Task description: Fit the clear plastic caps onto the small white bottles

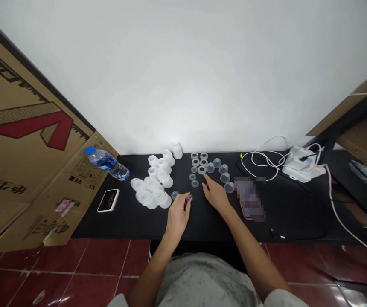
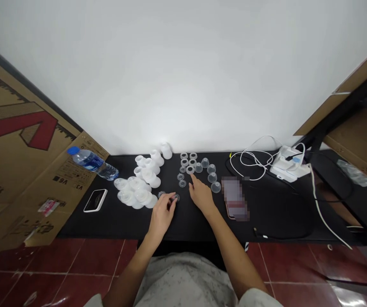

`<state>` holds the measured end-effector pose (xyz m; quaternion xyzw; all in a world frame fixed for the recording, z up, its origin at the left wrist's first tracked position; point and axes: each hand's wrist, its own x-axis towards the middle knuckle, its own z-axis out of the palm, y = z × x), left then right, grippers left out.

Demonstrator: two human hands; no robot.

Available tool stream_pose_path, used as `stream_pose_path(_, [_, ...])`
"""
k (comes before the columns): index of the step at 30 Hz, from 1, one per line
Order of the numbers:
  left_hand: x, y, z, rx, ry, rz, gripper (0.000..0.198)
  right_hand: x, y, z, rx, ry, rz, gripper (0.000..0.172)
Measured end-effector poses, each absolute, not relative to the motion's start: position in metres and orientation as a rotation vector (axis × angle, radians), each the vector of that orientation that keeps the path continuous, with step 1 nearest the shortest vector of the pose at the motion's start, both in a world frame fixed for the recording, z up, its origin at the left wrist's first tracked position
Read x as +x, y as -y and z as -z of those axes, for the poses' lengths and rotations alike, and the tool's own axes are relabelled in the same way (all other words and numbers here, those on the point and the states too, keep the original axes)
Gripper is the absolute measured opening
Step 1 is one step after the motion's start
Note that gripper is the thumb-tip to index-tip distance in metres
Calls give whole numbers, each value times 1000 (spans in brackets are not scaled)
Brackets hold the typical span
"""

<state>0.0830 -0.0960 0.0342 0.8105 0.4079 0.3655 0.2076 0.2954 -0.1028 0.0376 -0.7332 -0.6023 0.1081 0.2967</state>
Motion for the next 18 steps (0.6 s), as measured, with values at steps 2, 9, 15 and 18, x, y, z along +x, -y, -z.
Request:
stream_pose_path(2, [82,98,-27,2193,-1127,-1039,27,294,88,-43,-2080,1657,-223,52])
stream_pose_path(9, [84,97,-25,2180,-1163,-1047,22,289,82,-46,-2145,1661,-134,16])
stream_pose_path(15, [82,95,-23,1929,-1116,-1182,14,282,124,-40,-1662,1392,-298,27])
stream_pose_path(18, [81,94,-21,1841,-1109,-1191,17,272,141,-43,-1547,1356,-364,30])
